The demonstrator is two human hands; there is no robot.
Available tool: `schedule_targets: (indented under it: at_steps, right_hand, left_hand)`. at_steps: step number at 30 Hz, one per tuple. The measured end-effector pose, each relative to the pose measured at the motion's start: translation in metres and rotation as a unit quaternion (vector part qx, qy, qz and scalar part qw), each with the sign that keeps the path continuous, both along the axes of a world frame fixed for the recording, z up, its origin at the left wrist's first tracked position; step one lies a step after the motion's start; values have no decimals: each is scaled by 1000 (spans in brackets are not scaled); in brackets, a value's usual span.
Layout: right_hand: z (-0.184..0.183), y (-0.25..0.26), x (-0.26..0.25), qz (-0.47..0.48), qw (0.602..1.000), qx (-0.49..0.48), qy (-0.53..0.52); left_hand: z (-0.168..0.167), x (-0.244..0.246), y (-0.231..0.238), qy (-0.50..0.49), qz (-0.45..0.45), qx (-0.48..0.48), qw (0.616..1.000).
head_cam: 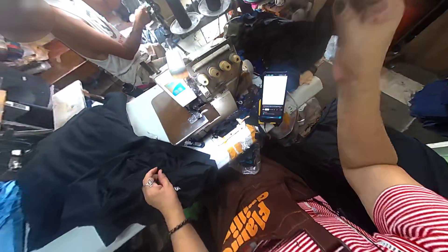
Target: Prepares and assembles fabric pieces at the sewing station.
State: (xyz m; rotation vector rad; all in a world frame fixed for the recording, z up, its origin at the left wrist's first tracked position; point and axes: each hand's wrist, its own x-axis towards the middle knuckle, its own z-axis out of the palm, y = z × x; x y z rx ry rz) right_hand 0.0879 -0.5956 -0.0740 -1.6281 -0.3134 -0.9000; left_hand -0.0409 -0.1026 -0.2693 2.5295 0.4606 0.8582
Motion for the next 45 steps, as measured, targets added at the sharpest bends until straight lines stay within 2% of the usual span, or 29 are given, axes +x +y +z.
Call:
schedule_targets:
  at_steps: [3, 5, 7, 8, 9, 11, 15, 18, 20, 22, 26, 29, 31, 33, 36, 38, 40, 41, 43, 45]
  right_hand:
    - [-38, 69, -52, 105, 992, -55, 51]
    - [-78, 116, -71, 204, 973, -17, 110]
    - [-111, 155, -85, 271, 946, 13, 176]
    - [-121, 172, -92, 290, 935, 15, 205]
    - [-129, 186, -97, 305, 924, 12, 231]
    - [-140, 208, -102, 326, 909, 2, 260]
    - [-150, 222, -106, 361, 895, -56, 256]
    - [-154, 222, -101, 373, 886, -55, 271]
    - [-154, 216, -103, 368, 887, -79, 267]
    - [-155, 211, -111, 353, 894, -151, 232]
    - [-166, 209, -121, 313, 897, -265, 166]
    - [-169, 208, -120, 279, 909, -267, 156]
    - [-166, 204, -118, 307, 904, -238, 180]
    - [-161, 199, -116, 372, 877, -182, 242]
    - [-161, 191, -113, 475, 814, -72, 326]
    - [-162, 185, -110, 519, 786, 1, 337]
    - [-157, 177, -109, 542, 750, 113, 361]
    - [-153, 173, -108, 544, 725, 173, 386]
    - [-149, 169, -109, 566, 643, 255, 448]
    - [-156, 167, -116, 627, 556, 241, 490]
  left_hand:
    - [16, -18, -36, -68, -16, 26, 997]
    - [25, -35, -77, -89, -107, -27, 990]
    - [25, -48, -114, -57, -241, -193, 950]
    - [24, -51, -129, -35, -288, -304, 907]
    - [25, -53, -142, -19, -299, -401, 866]
    - [29, -54, -153, 0, -262, -516, 816]
    - [29, -55, -145, -18, -193, -629, 753]
    - [29, -53, -139, -38, -133, -701, 699]
    - [27, -52, -136, -59, -118, -709, 693]
    - [25, -51, -135, -72, -113, -703, 698]
    - [26, -47, -145, -60, -115, -668, 733]
    - [26, -46, -153, -54, -131, -642, 753]
    - [27, -45, -151, -51, -137, -638, 756]
    - [28, -45, -145, -49, -151, -657, 737]
    - [28, -44, -136, -52, -162, -729, 663]
    - [29, -42, -127, -37, -160, -763, 626]
    - [32, -40, -116, -11, -170, -803, 571]
    - [35, -39, -110, 8, -185, -824, 536]
    - [47, -36, -104, 43, -229, -849, 474]
    - [61, -34, -99, 63, -332, -843, 419]
